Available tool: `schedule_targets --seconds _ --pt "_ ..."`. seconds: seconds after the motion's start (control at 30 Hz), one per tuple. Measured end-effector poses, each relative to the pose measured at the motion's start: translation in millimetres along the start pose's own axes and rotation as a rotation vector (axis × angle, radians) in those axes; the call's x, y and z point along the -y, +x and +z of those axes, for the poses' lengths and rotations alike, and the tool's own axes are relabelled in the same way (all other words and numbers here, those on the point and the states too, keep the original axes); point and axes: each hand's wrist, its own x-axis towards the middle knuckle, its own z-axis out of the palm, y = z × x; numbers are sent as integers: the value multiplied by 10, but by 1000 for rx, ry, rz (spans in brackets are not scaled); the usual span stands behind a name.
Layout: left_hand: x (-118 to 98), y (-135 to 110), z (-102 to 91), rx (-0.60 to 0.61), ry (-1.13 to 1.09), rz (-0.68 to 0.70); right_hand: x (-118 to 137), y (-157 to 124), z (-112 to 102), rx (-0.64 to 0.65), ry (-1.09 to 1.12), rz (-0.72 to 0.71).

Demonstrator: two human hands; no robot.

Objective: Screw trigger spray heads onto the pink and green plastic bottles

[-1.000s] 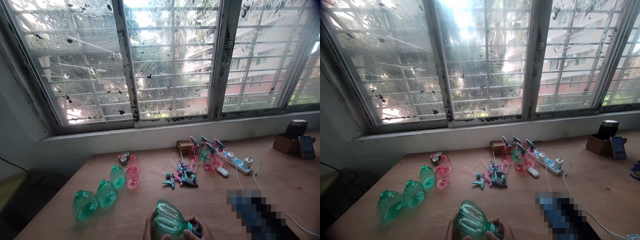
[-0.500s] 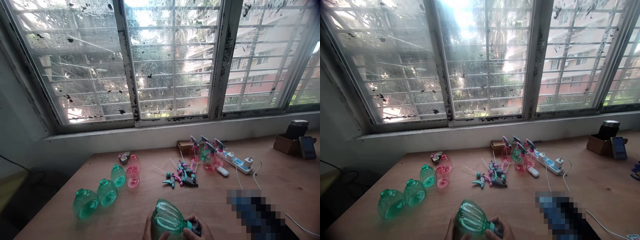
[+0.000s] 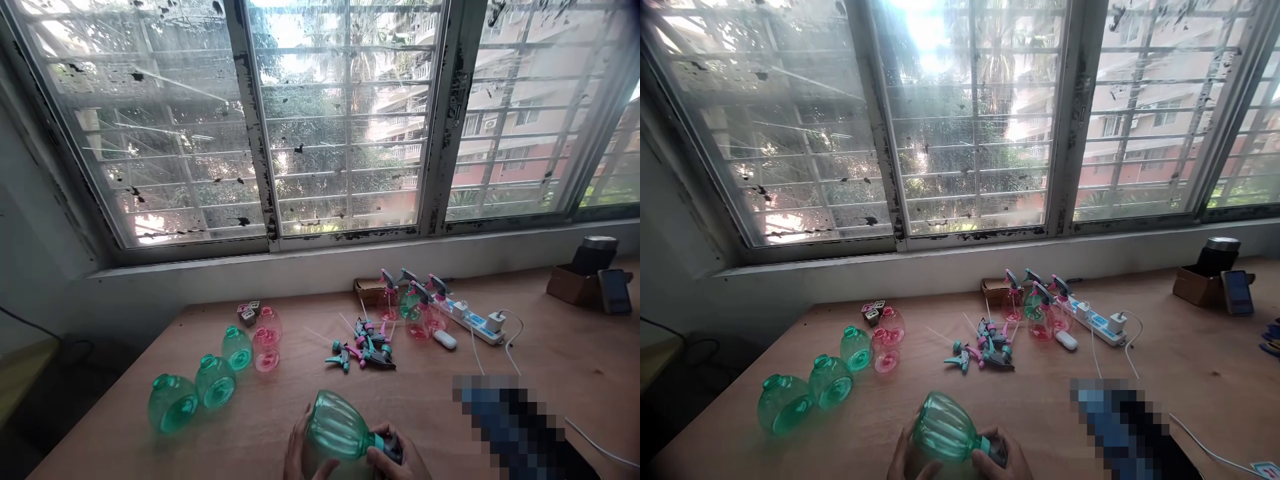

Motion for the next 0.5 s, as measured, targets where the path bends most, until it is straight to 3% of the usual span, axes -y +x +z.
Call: schedule_targets --seconds 0.33,0.5 --pt "-79 -37 27 20 -31 -95 113 -57 19 3 -33 23" --pt "-254 -6 -32 22 32 34 206 -95 38 14 -13 2"
